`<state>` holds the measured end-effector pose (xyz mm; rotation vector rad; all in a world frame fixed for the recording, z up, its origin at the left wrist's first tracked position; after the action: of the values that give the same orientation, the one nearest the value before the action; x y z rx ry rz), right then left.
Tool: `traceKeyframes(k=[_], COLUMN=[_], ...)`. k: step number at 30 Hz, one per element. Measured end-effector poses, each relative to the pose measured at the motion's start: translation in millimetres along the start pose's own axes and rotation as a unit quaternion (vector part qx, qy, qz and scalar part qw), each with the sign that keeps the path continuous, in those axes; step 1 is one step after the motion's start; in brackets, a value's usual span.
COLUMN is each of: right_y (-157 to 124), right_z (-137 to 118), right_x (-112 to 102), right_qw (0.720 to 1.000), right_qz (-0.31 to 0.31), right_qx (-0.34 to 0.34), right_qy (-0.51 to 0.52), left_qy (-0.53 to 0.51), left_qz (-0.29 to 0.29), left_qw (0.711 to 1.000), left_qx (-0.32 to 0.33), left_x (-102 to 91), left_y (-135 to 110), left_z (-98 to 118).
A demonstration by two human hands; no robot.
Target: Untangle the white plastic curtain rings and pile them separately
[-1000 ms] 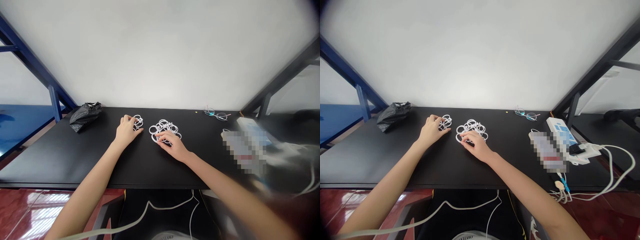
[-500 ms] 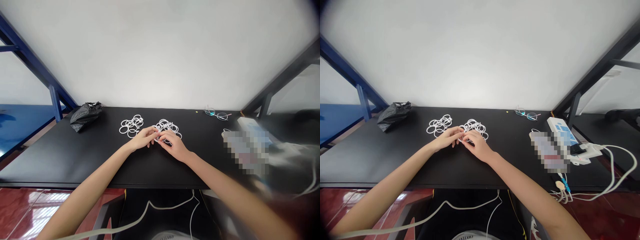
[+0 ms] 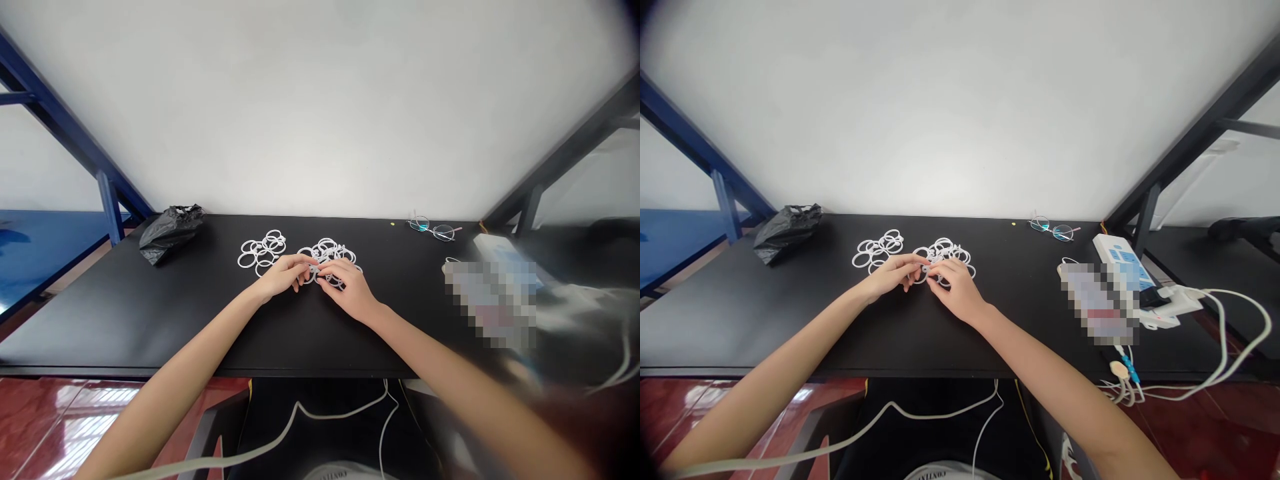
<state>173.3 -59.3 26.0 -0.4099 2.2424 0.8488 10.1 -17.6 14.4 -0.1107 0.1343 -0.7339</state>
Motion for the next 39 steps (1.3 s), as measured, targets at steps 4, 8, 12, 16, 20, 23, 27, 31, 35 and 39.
traceKeyframes(k=[4, 8, 12, 16, 20, 23, 27, 31, 35, 39], right_y=[0, 0, -1, -2, -3, -2, -1, -1, -2, -2], right_z=[5, 6, 4, -1, -5, -5, -7, -9, -9, -9], right_x=[1, 1, -1, -4, -3, -3, -5, -8, -8, -7], right_qw=[1.000, 1.000, 0.999, 0.999, 0.997, 0.997, 0.998, 0.996, 0.995, 0.994], right_qz=[0.009, 0.006, 0.012, 0.026, 0.016, 0.021, 0.034, 0.047, 0.037, 0.029], right_qx=[0.016, 0.024, 0.027, 0.008, -0.035, -0.040, -0.028, -0.016, -0.009, -0.004], right_qy=[-0.007, -0.009, -0.013, 0.021, 0.060, 0.058, 0.049, 0.067, 0.088, 0.105], left_qy=[-0.028, -0.067, -0.104, -0.115, -0.113, -0.108, -0.057, 0.139, 0.330, 0.399], left_qz=[0.012, 0.016, 0.010, -0.015, -0.043, -0.049, -0.024, 0.010, 0.036, 0.042], left_qw=[0.999, 0.997, 0.994, 0.993, 0.992, 0.993, 0.998, 0.987, 0.935, 0.907], left_qx=[0.014, 0.024, 0.023, 0.003, -0.016, -0.012, 0.004, 0.074, 0.127, 0.128], left_x=[-2.6, -3.5, -2.7, 0.8, 4.8, 5.2, 4.7, 9.9, 18.2, 19.1], left_y=[1, 1, -1, -5, -7, -7, -5, -9, -15, -17], left_z=[-1, -1, 2, 7, 9, 8, 9, 18, 22, 22])
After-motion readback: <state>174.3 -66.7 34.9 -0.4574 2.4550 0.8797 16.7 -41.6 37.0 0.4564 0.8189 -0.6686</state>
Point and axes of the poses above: each hand's wrist, its own y-axis towards the middle knuckle, its own x-axis out of the palm, z = x × y, the point moved 4 cm from there along y, towards the middle knuckle, and after that the axes turned 13 degrees about -z, right-handed, at the moved point
